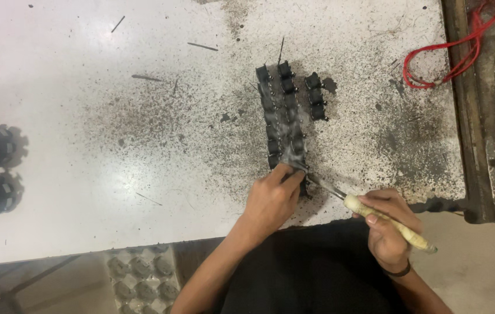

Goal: The person arranges black electrical switch components into rows on a workbench, moving them from a plastic tray and loose piles. The person then uses a soldering iron to solder the terminals of each component in the rows, working through them one at a time.

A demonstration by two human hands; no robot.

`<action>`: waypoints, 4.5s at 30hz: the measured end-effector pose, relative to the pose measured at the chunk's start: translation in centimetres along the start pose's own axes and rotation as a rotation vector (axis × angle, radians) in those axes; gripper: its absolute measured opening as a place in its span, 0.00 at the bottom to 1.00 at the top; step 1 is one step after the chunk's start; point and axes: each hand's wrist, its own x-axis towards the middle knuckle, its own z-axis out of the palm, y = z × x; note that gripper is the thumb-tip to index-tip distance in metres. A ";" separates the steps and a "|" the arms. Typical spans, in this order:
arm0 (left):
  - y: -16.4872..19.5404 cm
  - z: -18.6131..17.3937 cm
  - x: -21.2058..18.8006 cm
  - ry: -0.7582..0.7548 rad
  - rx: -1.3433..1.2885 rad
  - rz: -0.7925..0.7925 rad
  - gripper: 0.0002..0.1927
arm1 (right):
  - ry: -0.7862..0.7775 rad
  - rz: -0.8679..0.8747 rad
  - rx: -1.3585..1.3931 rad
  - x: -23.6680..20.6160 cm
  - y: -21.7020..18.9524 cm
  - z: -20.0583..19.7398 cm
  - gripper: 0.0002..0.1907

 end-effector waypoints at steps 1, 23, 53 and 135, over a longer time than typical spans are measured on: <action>0.1 0.0 0.0 0.015 0.012 0.028 0.14 | -0.015 -0.042 -0.056 0.1 -0.2 0.1 0.16; -0.6 0.8 -0.2 0.009 0.089 0.069 0.12 | 0.033 -0.014 -0.078 0.3 -0.3 -0.4 0.16; -0.8 0.1 2.3 0.104 0.166 0.008 0.13 | 0.042 -0.026 0.037 3.0 0.7 -0.2 0.09; 0.5 -0.3 0.6 0.065 0.077 0.073 0.10 | -0.159 -0.187 -0.457 3.2 -2.8 -1.3 0.08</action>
